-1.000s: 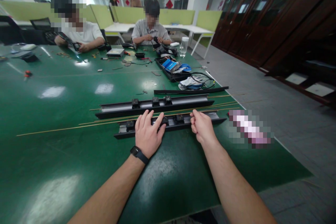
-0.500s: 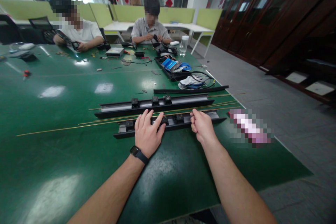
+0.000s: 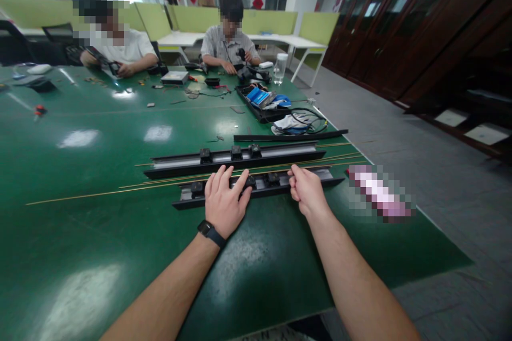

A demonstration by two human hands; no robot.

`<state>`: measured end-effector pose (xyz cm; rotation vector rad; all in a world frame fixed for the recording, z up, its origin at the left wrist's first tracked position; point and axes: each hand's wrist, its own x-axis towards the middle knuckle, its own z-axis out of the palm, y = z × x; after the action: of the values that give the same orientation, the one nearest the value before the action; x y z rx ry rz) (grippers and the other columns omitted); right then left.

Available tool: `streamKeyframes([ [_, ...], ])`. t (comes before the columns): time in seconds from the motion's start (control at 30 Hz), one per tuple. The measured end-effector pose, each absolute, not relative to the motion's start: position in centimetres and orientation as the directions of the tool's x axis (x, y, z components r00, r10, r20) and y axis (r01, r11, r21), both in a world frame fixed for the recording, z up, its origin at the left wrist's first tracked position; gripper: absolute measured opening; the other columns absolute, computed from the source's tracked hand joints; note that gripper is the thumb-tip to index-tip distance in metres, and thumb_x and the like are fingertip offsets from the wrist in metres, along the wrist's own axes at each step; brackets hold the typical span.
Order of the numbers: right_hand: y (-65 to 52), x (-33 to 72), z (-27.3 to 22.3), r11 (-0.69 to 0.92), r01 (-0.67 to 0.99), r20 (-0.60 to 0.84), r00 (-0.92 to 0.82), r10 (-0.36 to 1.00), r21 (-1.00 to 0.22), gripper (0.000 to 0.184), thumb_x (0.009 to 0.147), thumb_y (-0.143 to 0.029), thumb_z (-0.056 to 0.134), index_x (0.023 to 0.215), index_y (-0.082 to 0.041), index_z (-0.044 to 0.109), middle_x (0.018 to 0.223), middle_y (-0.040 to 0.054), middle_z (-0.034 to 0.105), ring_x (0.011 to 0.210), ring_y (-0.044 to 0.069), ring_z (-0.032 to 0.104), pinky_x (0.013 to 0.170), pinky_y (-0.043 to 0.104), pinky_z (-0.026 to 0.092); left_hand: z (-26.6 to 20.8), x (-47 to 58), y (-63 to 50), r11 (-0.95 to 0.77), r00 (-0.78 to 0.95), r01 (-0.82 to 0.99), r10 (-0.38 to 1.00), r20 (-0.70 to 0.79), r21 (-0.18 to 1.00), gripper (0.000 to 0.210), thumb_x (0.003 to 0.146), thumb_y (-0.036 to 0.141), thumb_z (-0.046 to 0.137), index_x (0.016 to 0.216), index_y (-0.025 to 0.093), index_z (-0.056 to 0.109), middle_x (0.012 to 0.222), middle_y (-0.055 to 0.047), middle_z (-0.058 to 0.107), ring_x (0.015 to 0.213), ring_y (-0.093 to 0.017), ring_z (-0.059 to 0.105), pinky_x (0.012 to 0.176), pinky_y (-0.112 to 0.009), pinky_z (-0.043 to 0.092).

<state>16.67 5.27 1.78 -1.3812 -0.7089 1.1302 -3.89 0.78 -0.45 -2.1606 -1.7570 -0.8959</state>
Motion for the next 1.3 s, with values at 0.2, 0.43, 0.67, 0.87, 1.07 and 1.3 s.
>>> streamKeyframes([
  [0.2, 5.37, 16.72, 1.8, -0.138, -0.228, -0.219, 0.38, 0.899, -0.964, 0.024, 0.092, -0.033, 0.06, 0.075, -0.016, 0.056, 0.045, -0.0058, 0.047, 0.025, 0.004, 0.031, 0.025, 0.015, 0.018, -0.38, -3.9, 0.75, -0.255, 0.103, 0.947, 0.818, 0.566, 0.197, 0.046, 0.095, 0.042, 0.056, 0.14, 0.035, 0.055, 0.146, -0.01, 0.052, 0.145, -0.031, 0.037, 0.119, -0.052, 0.026],
  [0.43, 5.32, 16.8, 1.59, -0.174, -0.181, -0.227, 0.341, 0.912, -0.968, 0.031, 0.088, -0.043, 0.068, 0.076, -0.016, 0.058, 0.043, -0.006, 0.046, 0.025, 0.004, 0.029, 0.024, 0.015, 0.018, -0.37, -3.93, 0.77, -0.262, 0.099, 0.943, 0.811, 0.576, 0.207, 0.045, 0.094, 0.041, 0.057, 0.139, 0.035, 0.057, 0.145, -0.01, 0.054, 0.144, -0.031, 0.038, 0.119, -0.052, 0.027],
  [0.67, 5.3, 16.63, 1.82, -0.158, -0.215, -0.229, 0.361, 0.904, -0.964, 0.027, 0.089, -0.037, 0.066, 0.074, -0.017, 0.056, 0.044, -0.0059, 0.046, 0.026, 0.004, 0.031, 0.024, 0.015, 0.018, -0.41, -3.85, 0.74, -0.266, 0.098, 0.94, 0.81, 0.578, 0.212, 0.045, 0.094, 0.04, 0.057, 0.139, 0.035, 0.057, 0.145, -0.009, 0.054, 0.144, -0.031, 0.038, 0.119, -0.052, 0.027],
  [0.87, 5.29, 16.68, 1.71, -0.152, -0.22, -0.227, 0.371, 0.901, -0.964, 0.028, 0.089, -0.038, 0.066, 0.075, -0.017, 0.056, 0.045, -0.006, 0.046, 0.026, 0.004, 0.03, 0.024, 0.015, 0.018, -0.45, -3.9, 0.77, -0.27, 0.099, 0.939, 0.806, 0.584, 0.212, 0.045, 0.094, 0.04, 0.057, 0.138, 0.035, 0.057, 0.145, -0.01, 0.054, 0.144, -0.031, 0.038, 0.119, -0.052, 0.027],
  [1.07, 5.26, 16.68, 1.85, -0.173, -0.201, -0.236, 0.354, 0.905, -0.964, 0.027, 0.091, -0.038, 0.064, 0.076, -0.016, 0.058, 0.044, -0.0059, 0.046, 0.025, 0.004, 0.03, 0.024, 0.015, 0.017, -0.34, -3.9, 0.75, -0.263, 0.101, 0.942, 0.814, 0.572, 0.209, 0.045, 0.094, 0.041, 0.057, 0.139, 0.035, 0.057, 0.145, -0.01, 0.054, 0.144, -0.031, 0.038, 0.118, -0.053, 0.027],
  [1.3, 5.27, 16.66, 1.78, -0.177, -0.198, -0.238, 0.345, 0.908, -0.964, 0.028, 0.089, -0.04, 0.066, 0.075, -0.016, 0.058, 0.043, -0.006, 0.046, 0.025, 0.004, 0.029, 0.024, 0.015, 0.017, -0.42, -3.91, 0.76, -0.264, 0.101, 0.942, 0.809, 0.579, 0.206, 0.045, 0.094, 0.04, 0.057, 0.138, 0.035, 0.057, 0.144, -0.01, 0.054, 0.144, -0.031, 0.038, 0.118, -0.052, 0.028],
])
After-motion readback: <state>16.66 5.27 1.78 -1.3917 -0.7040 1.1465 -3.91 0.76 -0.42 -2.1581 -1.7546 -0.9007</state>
